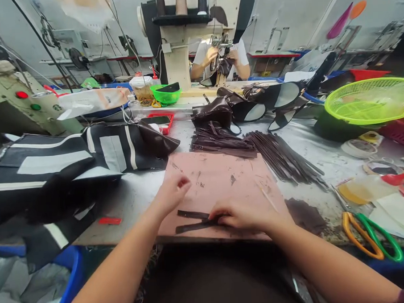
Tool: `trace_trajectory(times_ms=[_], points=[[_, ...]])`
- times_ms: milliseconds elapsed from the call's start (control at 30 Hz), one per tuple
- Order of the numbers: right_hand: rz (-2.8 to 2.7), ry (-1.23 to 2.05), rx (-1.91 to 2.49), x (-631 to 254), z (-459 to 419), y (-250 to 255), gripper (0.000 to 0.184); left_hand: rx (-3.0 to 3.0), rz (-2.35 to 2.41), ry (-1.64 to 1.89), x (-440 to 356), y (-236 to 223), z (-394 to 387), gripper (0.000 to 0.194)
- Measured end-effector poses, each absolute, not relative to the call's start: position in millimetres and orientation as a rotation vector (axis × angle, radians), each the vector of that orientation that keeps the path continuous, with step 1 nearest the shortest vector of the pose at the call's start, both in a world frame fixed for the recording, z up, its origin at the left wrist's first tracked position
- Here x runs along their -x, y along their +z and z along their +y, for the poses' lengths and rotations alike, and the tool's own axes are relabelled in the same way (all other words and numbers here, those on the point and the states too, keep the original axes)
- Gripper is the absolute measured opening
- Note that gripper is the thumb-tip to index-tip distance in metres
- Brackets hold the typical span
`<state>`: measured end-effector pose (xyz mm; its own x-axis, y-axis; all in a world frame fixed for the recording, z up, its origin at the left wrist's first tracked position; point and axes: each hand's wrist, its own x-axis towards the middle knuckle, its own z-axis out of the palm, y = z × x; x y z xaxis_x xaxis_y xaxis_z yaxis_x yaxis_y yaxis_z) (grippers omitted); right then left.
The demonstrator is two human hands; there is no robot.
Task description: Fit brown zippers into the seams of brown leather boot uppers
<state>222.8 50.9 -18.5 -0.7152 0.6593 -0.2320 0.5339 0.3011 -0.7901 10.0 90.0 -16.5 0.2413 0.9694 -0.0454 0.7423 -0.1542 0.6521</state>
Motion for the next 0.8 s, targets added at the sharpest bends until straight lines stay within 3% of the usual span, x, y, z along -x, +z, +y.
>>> trace_trajectory(times_ms=[67, 200, 333, 567, 800], points=[[-2.56, 1.15, 1.158, -223.7, 48.3, -20.6, 0.03, -2.081, 1.489, 0.354, -12.5, -17.1, 60.2, 0.017], [-2.753, 0.545, 1.282, -222.1, 34.7, -25.2, 0.019, -2.441, 1.461, -0.001, -29.7, -24.3, 20.6, 0.027], [-2.718, 0.098, 1.236, -218.8, 8.4, -40.7, 0.021, -2.299, 1.546, 0.126, -45.1, -29.9, 15.8, 0.021], [-2.452, -0.086, 1.22, -219.4, -19.2, -67.2, 0.04, -1.943, 1.66, 0.137, -23.0, -26.5, 32.2, 0.023], [-2.372, -0.073, 1.189, -219.0, -15.1, -69.9, 0.036, -1.802, 1.64, 0.088, 8.1, -29.8, 40.3, 0.023]])
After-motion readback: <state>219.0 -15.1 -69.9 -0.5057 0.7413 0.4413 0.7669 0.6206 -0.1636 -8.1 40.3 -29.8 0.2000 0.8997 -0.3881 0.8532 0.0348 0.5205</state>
